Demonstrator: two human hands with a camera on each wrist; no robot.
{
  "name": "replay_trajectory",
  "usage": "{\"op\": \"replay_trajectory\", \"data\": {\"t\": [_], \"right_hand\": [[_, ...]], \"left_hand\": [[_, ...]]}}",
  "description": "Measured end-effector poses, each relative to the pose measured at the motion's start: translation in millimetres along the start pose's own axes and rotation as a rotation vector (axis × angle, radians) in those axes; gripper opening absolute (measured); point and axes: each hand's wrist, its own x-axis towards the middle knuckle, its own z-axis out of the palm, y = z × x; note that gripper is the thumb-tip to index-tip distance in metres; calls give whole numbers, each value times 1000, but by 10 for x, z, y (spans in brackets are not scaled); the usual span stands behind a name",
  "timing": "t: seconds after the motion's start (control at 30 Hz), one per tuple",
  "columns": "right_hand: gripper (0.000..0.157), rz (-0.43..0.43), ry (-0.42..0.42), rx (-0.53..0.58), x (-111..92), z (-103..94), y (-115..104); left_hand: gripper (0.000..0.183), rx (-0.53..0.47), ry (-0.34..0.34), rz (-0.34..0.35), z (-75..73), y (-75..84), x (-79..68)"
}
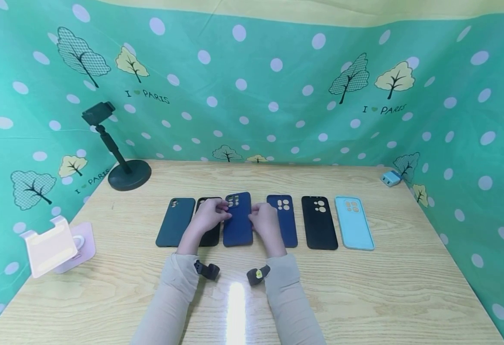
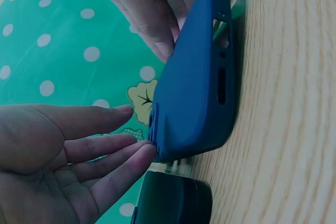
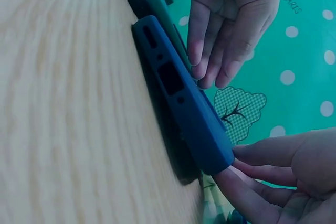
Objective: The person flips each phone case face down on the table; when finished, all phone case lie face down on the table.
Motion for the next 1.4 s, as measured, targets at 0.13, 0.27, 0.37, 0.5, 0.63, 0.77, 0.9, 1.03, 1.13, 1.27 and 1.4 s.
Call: {"op": "replay_trajectory", "data": {"t": [0.13, 0.27, 0.37, 0.5, 0.63, 0.77, 0.9, 1.03, 1.13, 1.27, 1.4], "right_hand": [[28, -36, 12, -48, 6, -2, 9], [31, -83, 23, -97, 4, -2, 10], [32, -104, 35, -134, 0, 2, 6], [33, -107, 33, -153, 2, 4, 4], [34, -96, 26, -149, 6, 4, 2], [35, -79, 20, -135, 4, 11, 2], [35, -73, 18, -128, 0, 21, 8], [36, -78, 15, -120, 3, 29, 19], [37, -85, 8, -115, -1, 12, 21], [38, -112, 11, -103, -8, -66, 37], [37, -164, 46, -92, 14, -203, 102]], "left_hand": [[37, 6, -3, -1, 0, 9, 2], [37, 3, -11, -1, -1, 18, 3], [37, 3, -12, 0, 1, 26, -1], [37, 4, -11, 2, 4, 27, -3], [37, 6, -9, 5, 9, 15, 1], [36, 12, -6, 11, 14, 6, 8], [36, 14, -4, 13, 14, 7, 14], [35, 18, -1, 14, 13, 5, 17], [35, 15, 9, 17, 15, 4, 15], [35, 1, 18, 28, 39, 19, 5], [36, -22, 12, 61, 94, 69, 6]]}}
